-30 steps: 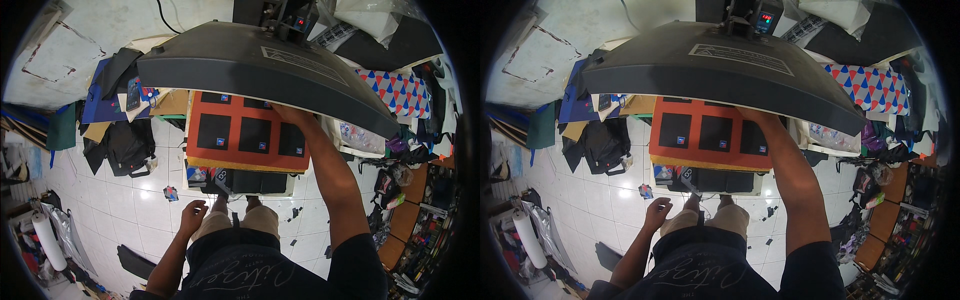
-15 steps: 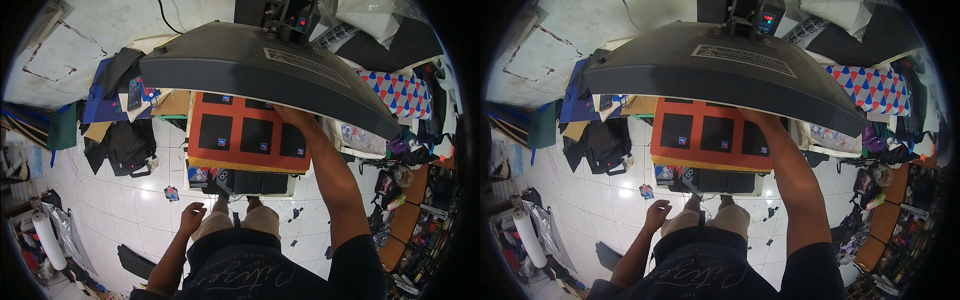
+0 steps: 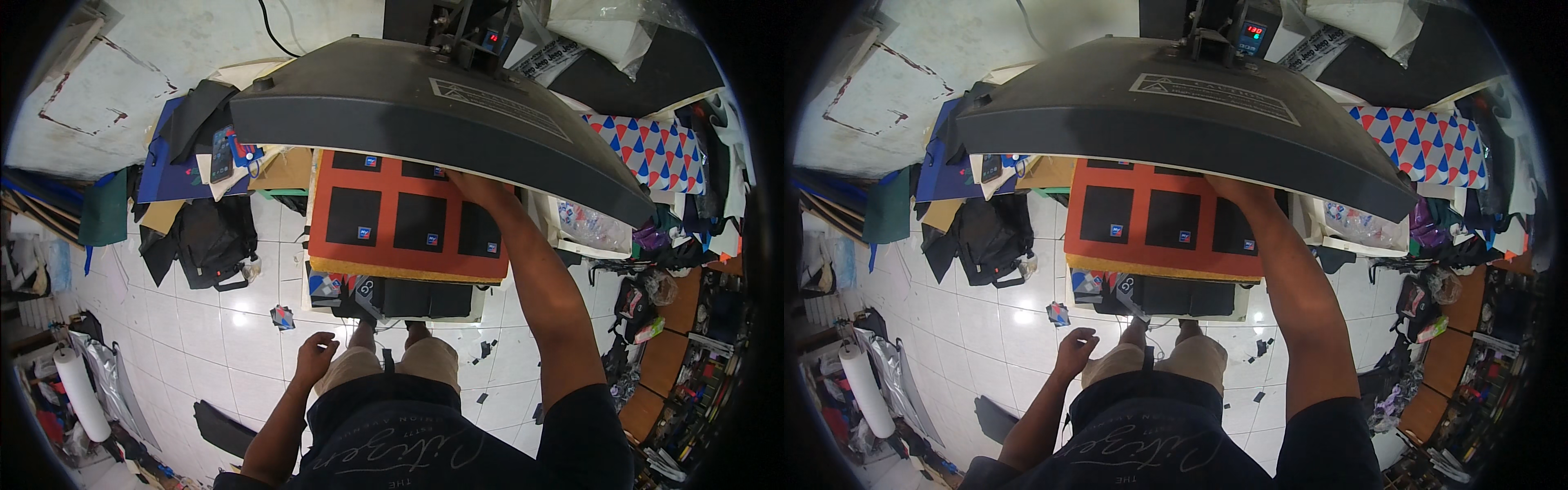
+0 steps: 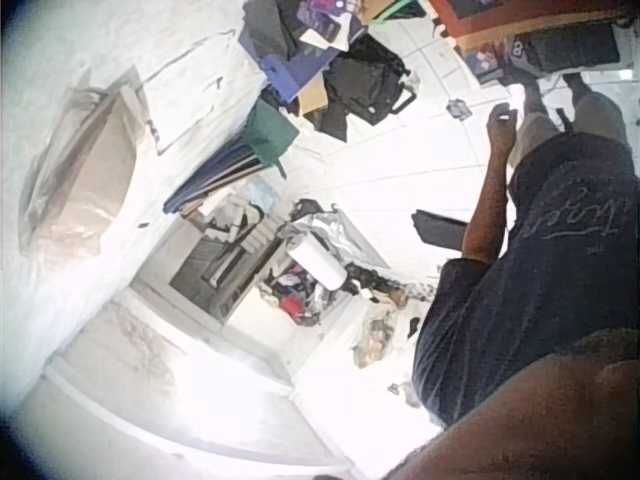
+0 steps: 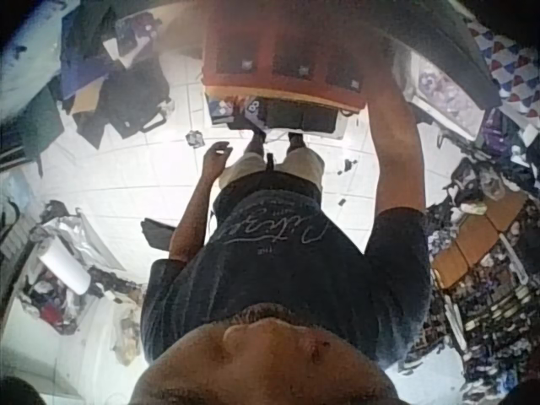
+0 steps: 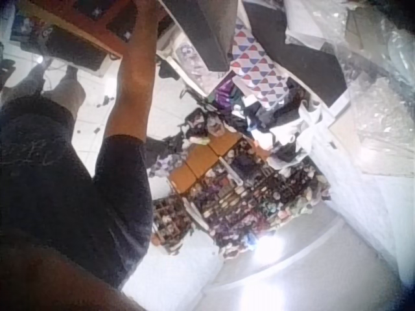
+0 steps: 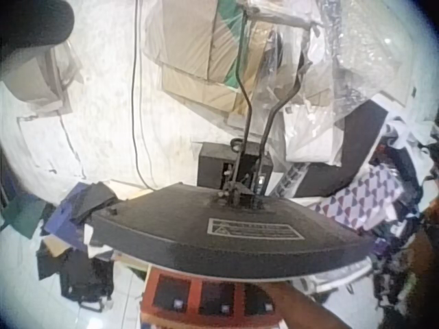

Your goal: The person places small blue square transfers onto a red grid on a heat press, then closes the press. Afterward, they place larger triangular patterned transfers onto the same grid and close the press again.

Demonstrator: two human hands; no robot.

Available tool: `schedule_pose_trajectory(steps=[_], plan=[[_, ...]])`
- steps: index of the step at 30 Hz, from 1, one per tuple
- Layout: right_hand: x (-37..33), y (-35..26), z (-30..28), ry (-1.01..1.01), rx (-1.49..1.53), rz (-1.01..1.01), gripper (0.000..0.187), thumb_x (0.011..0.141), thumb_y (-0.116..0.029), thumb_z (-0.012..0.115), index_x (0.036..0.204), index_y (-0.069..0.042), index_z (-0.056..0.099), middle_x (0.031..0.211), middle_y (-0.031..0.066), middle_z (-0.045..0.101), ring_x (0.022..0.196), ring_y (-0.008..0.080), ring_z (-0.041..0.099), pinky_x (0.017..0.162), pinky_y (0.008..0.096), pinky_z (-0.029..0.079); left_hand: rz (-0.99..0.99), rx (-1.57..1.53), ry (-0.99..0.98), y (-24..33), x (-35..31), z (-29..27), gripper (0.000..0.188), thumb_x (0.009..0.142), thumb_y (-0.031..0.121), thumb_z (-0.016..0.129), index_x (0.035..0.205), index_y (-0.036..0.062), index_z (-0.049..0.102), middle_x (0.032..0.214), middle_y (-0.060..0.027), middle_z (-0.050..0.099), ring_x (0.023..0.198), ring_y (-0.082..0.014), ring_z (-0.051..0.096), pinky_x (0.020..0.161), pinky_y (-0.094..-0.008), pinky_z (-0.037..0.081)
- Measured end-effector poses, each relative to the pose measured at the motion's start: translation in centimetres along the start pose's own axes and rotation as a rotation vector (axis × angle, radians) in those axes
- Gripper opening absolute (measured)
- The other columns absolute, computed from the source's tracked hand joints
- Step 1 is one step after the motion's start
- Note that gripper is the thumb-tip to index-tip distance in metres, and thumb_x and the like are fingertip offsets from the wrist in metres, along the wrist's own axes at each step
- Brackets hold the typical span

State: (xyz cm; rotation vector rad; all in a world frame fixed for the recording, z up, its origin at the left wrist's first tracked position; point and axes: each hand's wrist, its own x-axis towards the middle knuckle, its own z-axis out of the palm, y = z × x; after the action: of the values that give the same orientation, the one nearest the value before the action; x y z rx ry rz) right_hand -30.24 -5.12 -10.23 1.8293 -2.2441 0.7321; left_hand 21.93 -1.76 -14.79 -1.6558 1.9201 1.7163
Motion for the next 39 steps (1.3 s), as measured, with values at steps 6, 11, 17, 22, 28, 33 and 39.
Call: schedule_pose_trajectory(steps=[6,11,17,22,28,33,39], plan=[[-0.7,0.9,-0.9,0.085,-0.079,-0.026,0.029,0.095,-0.03,0.066,0.116,-0.009,0.069,0.113,0.0158,0.068,0.106,0.0355,0.064,0.091,0.0453,0.051,-0.043,-0.01,-0.002,-0.9,-0.1,0.1,0.033,0.091,0.021,0.073,0.112,-0.0036,0.067,0.102,-0.0132,0.071,0.093,-0.0192,0.068,0.08,-0.0329,0.056],[-1.7,0.7,-1.2,-0.013,0.122,0.061,0.031,0.094,-0.028,0.068,0.116,-0.006,0.068,0.112,0.0154,0.069,0.104,0.0336,0.065,0.09,0.0434,0.051,-0.005,-0.007,0.002,-1.6,0.3,0.3,0.033,0.091,0.021,0.073,0.113,-0.003,0.068,0.104,-0.0132,0.071,0.092,-0.0186,0.068,0.08,-0.0322,0.056],[-1.1,-1.6,-1.4,-0.021,0.153,0.071,0.032,0.093,-0.027,0.07,0.115,-0.004,0.069,0.107,0.0151,0.07,0.099,0.0333,0.067,0.088,0.0421,0.051,0.049,0.023,0.048,-2.0,0.5,0.3,0.034,0.089,0.025,0.073,0.111,-0.0005,0.07,0.096,-0.0139,0.073,0.084,-0.0234,0.072,0.077,-0.0336,0.057],[-1.6,-1.1,-2.0,0.021,0.116,0.064,0.031,0.094,-0.028,0.069,0.114,-0.004,0.069,0.106,0.0152,0.07,0.097,0.0329,0.067,0.086,0.0411,0.051,0.046,0.006,0.05,-0.7,0.4,0.0,0.032,0.089,0.024,0.073,0.11,-0.0006,0.07,0.097,-0.0135,0.073,0.082,-0.0221,0.072,0.076,-0.0328,0.057],[-3.6,-10.0,-6.4,-0.224,0.311,0.309,0.023,0.092,-0.022,0.071,0.109,-0.006,0.071,0.098,0.0123,0.07,0.083,0.0256,0.069,0.07,0.0371,0.054,0.05,0.01,0.112,-4.2,0.6,0.1,0.031,0.089,0.022,0.073,0.113,0.0019,0.07,0.097,-0.0133,0.073,0.08,-0.0221,0.071,0.073,-0.0331,0.056],[-11.1,-19.7,-6.4,-0.343,0.566,0.157,0.019,0.092,-0.024,0.068,0.107,-0.013,0.072,0.093,0.0083,0.069,0.085,0.0265,0.068,0.07,0.039,0.054,0.095,0.0,0.371,-2.9,1.5,-0.9,0.029,0.089,0.02,0.07,0.112,0.0019,0.069,0.095,-0.0146,0.072,0.078,-0.0226,0.07,0.071,-0.0353,0.055],[-18.8,-24.4,-4.7,-0.725,0.702,0.337,0.021,0.093,-0.027,0.067,0.109,-0.013,0.071,0.099,0.0082,0.067,0.09,0.0299,0.066,0.079,0.0398,0.054,0.196,0.031,0.433,-0.5,6.1,-2.1,0.03,0.088,0.016,0.073,0.115,0.0048,0.067,0.098,-0.0115,0.069,0.083,-0.0206,0.067,0.072,-0.0331,0.053]])
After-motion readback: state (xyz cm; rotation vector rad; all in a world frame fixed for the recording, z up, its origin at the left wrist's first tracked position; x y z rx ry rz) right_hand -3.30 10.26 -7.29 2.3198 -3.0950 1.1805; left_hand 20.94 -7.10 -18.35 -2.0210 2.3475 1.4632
